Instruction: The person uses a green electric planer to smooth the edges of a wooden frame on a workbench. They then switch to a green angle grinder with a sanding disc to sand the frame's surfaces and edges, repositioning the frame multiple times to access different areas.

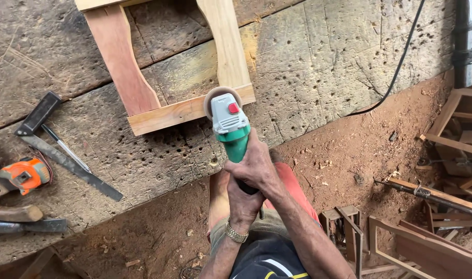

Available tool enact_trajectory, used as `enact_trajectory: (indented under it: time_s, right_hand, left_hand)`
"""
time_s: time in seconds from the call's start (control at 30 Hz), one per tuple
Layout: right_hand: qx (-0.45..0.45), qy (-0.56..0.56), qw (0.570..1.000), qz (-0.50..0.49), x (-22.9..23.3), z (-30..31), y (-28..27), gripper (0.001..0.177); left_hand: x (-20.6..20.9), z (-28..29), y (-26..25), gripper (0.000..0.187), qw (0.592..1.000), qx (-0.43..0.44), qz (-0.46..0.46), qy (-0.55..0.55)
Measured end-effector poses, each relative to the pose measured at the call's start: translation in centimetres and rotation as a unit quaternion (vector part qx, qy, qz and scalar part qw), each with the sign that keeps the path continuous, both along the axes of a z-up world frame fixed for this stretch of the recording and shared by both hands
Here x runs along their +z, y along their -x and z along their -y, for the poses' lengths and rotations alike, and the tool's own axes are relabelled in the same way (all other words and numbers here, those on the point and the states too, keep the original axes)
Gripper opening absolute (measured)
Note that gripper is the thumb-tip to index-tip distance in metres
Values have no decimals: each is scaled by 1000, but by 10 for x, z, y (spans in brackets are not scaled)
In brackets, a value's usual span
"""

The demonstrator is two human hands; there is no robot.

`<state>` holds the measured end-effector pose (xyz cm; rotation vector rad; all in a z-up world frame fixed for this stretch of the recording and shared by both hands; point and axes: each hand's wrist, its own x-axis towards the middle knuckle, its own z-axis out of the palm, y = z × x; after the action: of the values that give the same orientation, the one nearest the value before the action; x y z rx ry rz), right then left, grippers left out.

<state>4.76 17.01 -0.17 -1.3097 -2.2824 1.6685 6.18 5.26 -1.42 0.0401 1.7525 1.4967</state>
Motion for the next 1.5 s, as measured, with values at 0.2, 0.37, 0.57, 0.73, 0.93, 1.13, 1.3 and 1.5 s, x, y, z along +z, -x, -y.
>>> enact_trajectory:
  time_s: [0.2,0.37,0.57,0.73,0.93,1.13,1.3,1.5]
  right_hand:
    - [-16,-17,1000,11,-13,-24,-23,80]
    - [-62,-21,998,21,-1,-40,-35,81]
    - [-50,-8,999,6,2,-37,-31,77]
    - [-20,-7,999,27,10,-19,-8,81]
    - [24,-17,1000,0,1,7,7,74]
    - [109,36,991,67,12,31,46,69]
    - [185,-29,982,-1,25,45,64,65]
    - [106,-65,991,-49,93,14,31,60]
  left_hand:
    - [9,-27,-5,70,995,-26,94,8]
    - [12,-41,-11,76,997,-76,-30,13]
    - [9,-38,-14,78,995,-89,-6,39]
    - [13,-21,-3,71,998,-47,24,34]
    - [7,4,2,66,999,16,35,-31]
    - [-10,38,16,69,997,34,-63,-1]
    - [-22,55,28,55,995,86,-53,3]
    - [14,73,95,81,936,-227,-247,-106]
